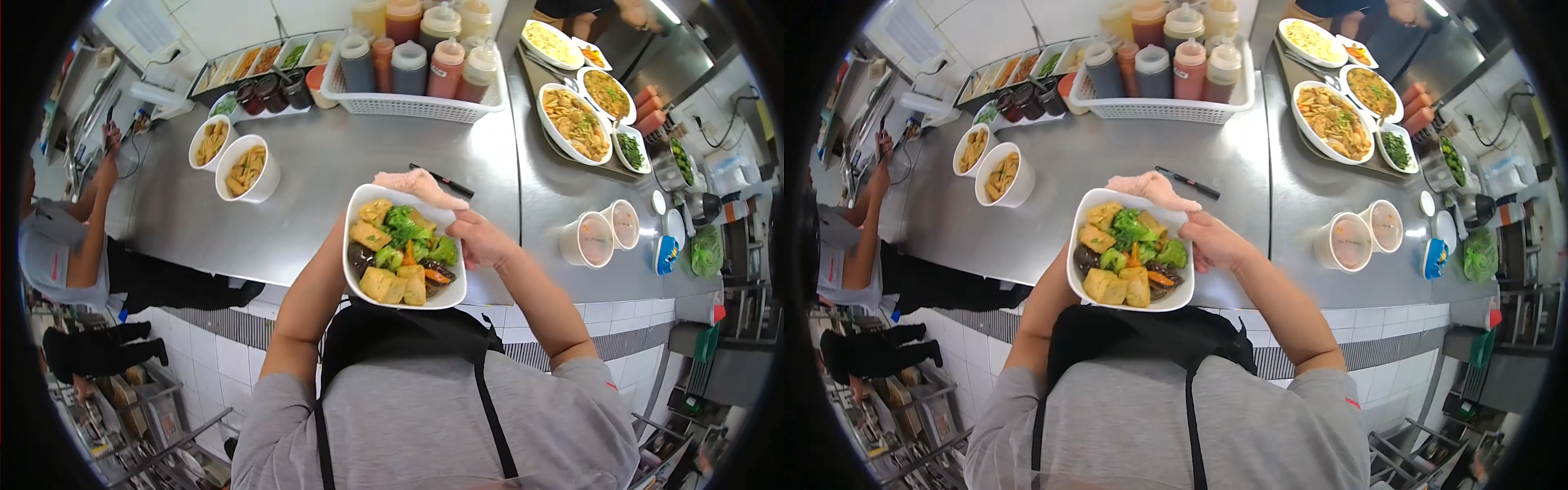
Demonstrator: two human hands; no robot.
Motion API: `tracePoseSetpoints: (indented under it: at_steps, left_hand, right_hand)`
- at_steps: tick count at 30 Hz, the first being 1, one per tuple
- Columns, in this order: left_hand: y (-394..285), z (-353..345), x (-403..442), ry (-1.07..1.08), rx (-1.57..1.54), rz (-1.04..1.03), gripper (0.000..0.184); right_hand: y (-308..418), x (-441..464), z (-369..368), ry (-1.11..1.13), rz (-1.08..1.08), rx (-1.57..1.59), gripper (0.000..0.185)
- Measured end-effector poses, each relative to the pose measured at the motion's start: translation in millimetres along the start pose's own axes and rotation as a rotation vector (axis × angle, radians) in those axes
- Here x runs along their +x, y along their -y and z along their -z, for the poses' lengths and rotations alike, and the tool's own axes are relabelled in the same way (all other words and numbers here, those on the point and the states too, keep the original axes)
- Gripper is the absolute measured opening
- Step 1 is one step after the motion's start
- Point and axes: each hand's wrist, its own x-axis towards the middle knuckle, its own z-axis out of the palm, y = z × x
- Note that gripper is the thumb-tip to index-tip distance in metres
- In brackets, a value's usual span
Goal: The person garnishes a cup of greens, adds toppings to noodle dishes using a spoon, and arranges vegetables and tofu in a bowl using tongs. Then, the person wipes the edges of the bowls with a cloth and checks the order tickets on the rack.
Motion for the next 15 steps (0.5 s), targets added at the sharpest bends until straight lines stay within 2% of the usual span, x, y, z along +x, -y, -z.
tracePoseSetpoints:
  at_steps: [2,6,8,10,11,12,14,15]
  left_hand:
    - [10.6,-3.4,2.2,0.072,-0.227,-0.046,0.029]
    - [41.8,-13.7,11.0,0.093,-0.735,-0.079,0.029]
    - [60.0,-22.1,16.8,0.054,-1.001,-0.102,0.029]
    - [80.3,-30.7,25.7,-0.040,-1.187,-0.101,0.028]
    - [96.6,-30.7,31.0,-0.054,-1.143,-0.034,0.028]
    - [149.6,-5.1,50.4,0.189,-0.822,0.183,0.029]
    - [148.2,-5.2,42.3,0.000,-0.581,0.182,0.026]
    - [151.0,-2.3,40.6,0.017,-0.575,0.189,0.026]
  right_hand:
    - [8.5,-11.0,-11.0,0.090,0.048,0.041,0.041]
    - [1.3,-23.4,-4.7,0.041,0.159,0.039,0.040]
    - [0.8,-27.2,4.2,-0.036,0.206,0.062,0.040]
    - [4.6,-34.2,14.2,-0.222,0.261,0.129,0.044]
    - [4.2,-35.8,20.0,-0.243,0.276,0.133,0.044]
    - [3.4,-36.3,27.6,-0.365,0.339,0.171,0.041]
    - [-2.2,-34.4,45.1,-0.604,0.454,0.246,0.035]
    - [-9.8,-31.1,57.1,-0.675,0.479,0.265,0.031]
